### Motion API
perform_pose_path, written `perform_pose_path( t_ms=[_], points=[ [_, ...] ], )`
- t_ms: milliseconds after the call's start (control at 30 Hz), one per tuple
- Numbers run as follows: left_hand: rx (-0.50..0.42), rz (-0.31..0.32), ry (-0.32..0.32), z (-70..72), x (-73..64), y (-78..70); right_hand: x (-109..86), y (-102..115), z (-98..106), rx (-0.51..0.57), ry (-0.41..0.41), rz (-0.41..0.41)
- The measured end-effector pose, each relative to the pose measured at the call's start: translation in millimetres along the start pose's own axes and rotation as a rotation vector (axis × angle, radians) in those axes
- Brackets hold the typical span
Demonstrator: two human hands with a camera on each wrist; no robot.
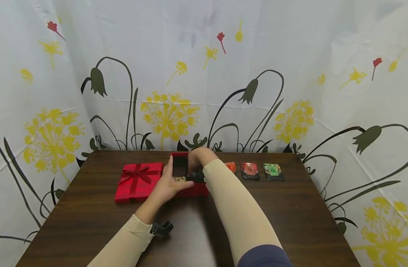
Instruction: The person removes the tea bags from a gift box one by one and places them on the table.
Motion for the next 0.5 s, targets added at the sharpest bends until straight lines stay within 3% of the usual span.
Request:
perform_pose_path(
  t_ms=[267, 500],
  points=[
    [0.000, -0.007, 0.000, -1.9, -0.5, 0.0, -1.9, -3.0, -0.1, 0.039, -0.009, 0.039],
    [-0.003, -0.014, -0.021, -0.5, -1.1, -0.1, -8.2, -3.3, 0.3, 0.069, -0.077, 0.091]
  ],
)
Point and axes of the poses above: each hand's wrist, its own x-axis towards the middle knuckle, its own z-axis out of the back of the hand, y = z × x, the point moved 4 cm from there along x, towards the middle knuckle, and after that the axes turned 7 degrees about x, right-handed, at the moved point
